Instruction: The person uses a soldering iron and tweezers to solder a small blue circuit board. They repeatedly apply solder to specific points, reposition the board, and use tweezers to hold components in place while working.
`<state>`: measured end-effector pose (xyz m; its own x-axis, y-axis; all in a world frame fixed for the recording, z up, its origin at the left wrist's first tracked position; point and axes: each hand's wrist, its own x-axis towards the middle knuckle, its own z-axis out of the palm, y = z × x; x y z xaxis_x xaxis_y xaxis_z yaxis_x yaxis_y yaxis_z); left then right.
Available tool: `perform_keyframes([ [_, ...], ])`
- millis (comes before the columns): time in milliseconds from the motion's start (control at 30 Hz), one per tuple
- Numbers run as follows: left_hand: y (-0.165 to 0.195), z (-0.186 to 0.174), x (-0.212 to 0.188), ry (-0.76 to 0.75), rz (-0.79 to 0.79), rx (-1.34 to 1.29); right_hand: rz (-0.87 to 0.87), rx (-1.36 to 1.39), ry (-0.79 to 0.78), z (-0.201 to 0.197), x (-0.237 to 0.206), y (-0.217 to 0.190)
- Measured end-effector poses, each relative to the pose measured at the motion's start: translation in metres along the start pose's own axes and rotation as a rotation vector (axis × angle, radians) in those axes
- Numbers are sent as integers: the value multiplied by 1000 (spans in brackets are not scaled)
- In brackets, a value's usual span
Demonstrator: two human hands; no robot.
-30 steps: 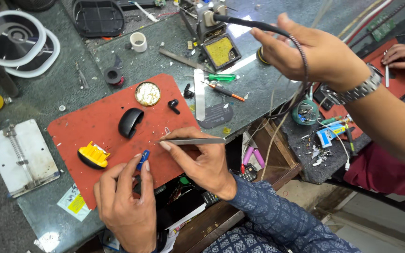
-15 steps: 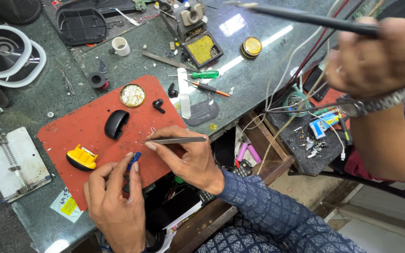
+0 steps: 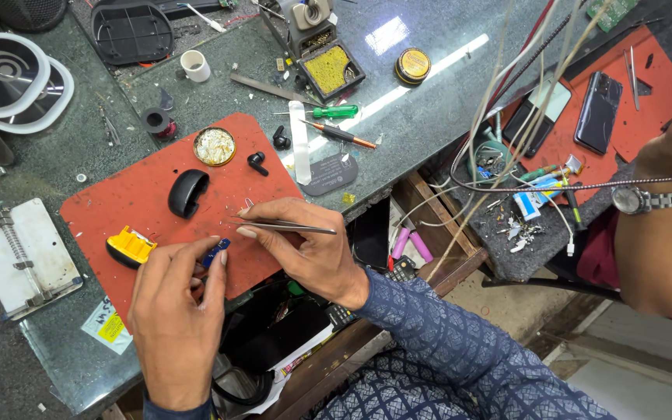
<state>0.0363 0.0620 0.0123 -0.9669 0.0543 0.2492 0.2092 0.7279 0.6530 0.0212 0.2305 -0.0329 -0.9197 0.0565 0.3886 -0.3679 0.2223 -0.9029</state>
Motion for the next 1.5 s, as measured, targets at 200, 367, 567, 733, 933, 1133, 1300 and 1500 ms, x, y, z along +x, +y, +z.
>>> perform_keyframes([
  [200, -5, 9, -5, 72, -63, -73, -11, -4, 8, -1, 0, -1],
  [367, -10, 12, -11, 100, -33, -63, -54, -60, 23, -1, 0, -3],
  [567, -13, 12, -15, 120, -13, -46, 7, -44, 33, -2, -1, -5],
  [733, -14, 12, -16, 135, -14, -44, -3, -34, 24, -3, 0, -5],
  [933, -11, 13, -18, 142, -41, -91, 4, -33, 50, -5, 0, -5],
  [1133, -14, 14, -17, 169, -1, -130, 16, -8, 110, -15, 4, -4],
  [1300, -16, 16, -18, 202, -1, -117, -80, -537, 207, -41, 11, -15],
  [1500, -19, 18, -19, 225, 34, -134, -209, -971, 80, -68, 11, -21],
])
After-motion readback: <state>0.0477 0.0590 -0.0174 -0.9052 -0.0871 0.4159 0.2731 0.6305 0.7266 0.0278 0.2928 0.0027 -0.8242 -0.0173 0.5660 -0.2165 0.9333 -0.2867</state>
